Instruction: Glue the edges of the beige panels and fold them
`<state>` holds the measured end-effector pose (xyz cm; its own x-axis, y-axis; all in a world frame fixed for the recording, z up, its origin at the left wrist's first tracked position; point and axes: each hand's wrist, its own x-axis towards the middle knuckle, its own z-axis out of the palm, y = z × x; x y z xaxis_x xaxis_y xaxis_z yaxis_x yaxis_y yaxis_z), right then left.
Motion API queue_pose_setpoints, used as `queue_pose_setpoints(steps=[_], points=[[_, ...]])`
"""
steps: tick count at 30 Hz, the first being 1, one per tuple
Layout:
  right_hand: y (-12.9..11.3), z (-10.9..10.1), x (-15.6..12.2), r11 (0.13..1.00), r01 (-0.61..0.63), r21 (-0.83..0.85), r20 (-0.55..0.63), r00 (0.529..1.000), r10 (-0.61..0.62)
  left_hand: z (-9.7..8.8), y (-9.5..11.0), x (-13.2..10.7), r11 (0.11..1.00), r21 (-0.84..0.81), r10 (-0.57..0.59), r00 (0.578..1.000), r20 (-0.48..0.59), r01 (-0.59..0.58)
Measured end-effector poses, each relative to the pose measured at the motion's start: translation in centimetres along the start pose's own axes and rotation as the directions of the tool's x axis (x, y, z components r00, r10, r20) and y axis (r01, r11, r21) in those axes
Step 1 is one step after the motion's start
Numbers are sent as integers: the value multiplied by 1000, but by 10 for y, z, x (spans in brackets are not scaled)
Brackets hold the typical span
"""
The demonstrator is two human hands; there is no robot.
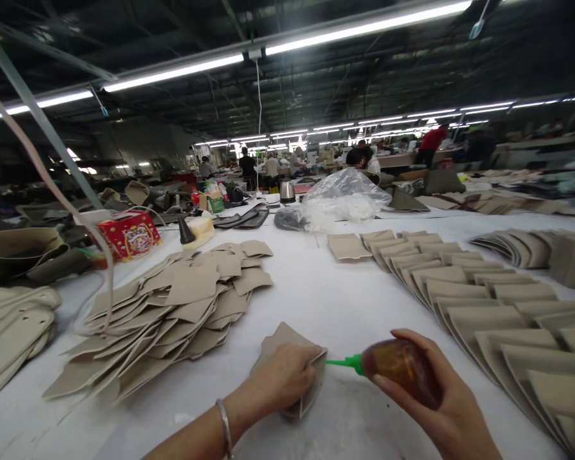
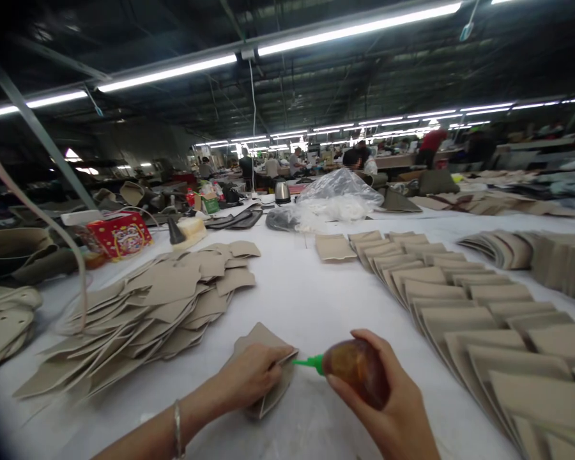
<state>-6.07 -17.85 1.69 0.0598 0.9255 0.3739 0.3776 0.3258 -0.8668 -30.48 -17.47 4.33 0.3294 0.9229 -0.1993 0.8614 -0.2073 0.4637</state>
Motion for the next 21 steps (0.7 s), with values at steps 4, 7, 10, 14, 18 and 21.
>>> queue_pose_setpoints(steps=[4, 7, 10, 14, 18, 21], points=[[0, 5, 5, 978, 147, -148, 69, 988, -138, 2, -2, 1, 998, -56, 36, 999, -18, -37], [2, 7, 9, 945, 239, -224, 101, 970, -222, 2, -3, 0, 996, -78, 35, 999, -18, -37], [-1, 10, 9, 913, 312, -263, 103, 950, -295, 3, -4, 0, 995, -88, 35, 999, -27, -38], [-4, 10, 5, 900, 310, -307, 101, 951, -293, 5, -4, 1, 998, -57, 27, 999, -43, -29], [0, 8, 6, 906, 268, -327, 86, 963, -254, 6, -1, 2, 1000, -23, 16, 998, -61, -18], [4, 7, 7, 911, 254, -324, 69, 967, -245, 6, 1, 2, 1000, -14, 13, 998, -54, -13]])
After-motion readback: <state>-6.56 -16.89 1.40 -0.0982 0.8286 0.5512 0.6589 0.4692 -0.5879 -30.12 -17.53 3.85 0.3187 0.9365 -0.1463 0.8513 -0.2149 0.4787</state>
